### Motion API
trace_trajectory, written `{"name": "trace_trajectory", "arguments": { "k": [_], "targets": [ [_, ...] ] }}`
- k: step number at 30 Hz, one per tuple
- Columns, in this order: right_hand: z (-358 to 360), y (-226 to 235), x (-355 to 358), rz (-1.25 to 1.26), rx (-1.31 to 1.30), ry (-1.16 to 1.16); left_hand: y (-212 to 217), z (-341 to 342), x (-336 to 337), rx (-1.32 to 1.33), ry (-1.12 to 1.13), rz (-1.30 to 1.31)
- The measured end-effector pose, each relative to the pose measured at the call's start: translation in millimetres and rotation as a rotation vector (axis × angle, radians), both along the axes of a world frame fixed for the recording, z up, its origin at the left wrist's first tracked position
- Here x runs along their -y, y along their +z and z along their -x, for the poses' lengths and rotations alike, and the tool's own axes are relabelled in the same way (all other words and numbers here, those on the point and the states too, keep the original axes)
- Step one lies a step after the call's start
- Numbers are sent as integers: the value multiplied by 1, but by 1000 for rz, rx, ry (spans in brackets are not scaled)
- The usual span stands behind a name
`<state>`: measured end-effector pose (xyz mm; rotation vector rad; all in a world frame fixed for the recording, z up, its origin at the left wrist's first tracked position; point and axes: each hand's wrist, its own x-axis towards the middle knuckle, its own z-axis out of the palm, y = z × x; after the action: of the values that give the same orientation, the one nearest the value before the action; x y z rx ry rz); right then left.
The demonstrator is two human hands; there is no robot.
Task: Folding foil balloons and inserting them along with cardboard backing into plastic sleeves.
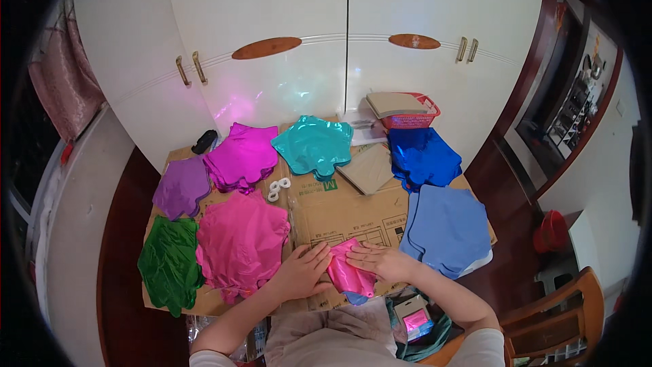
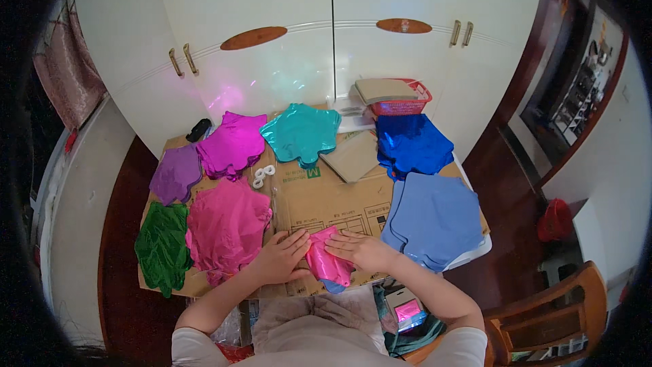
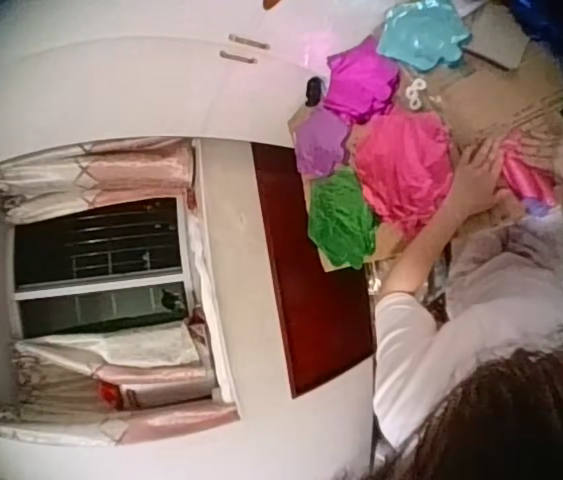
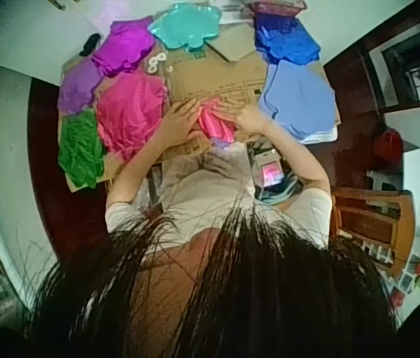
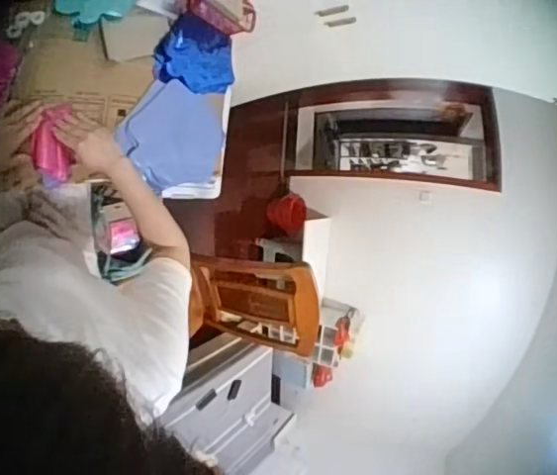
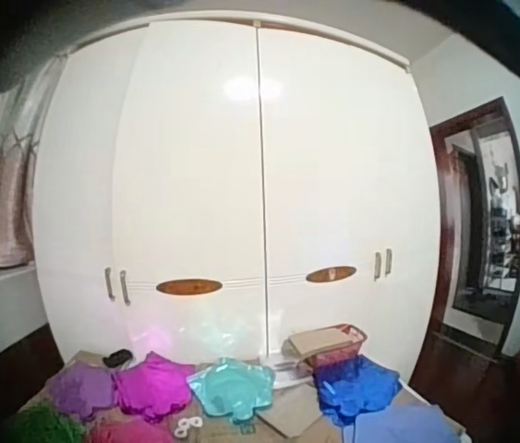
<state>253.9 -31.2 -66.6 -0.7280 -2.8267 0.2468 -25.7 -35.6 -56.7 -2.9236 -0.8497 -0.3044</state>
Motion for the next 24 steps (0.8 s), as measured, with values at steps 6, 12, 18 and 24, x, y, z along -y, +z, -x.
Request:
{"name": "trace_trajectory", "arguments": {
  "k": [6, 12, 18, 24],
  "targets": [
    [1, -4, 5, 6, -4, -26, 20, -4, 19, -80, -17, 24],
    [1, 6, 14, 43, 0, -30, 4, -1, 43, 58, -93, 100],
    [-1, 18, 43, 44, 68, -12, -9, -18, 80, 142, 30, -42],
    [-7, 12, 66, 82, 36, -17, -11, -29, 98, 349, 3, -154]
  ]
}}
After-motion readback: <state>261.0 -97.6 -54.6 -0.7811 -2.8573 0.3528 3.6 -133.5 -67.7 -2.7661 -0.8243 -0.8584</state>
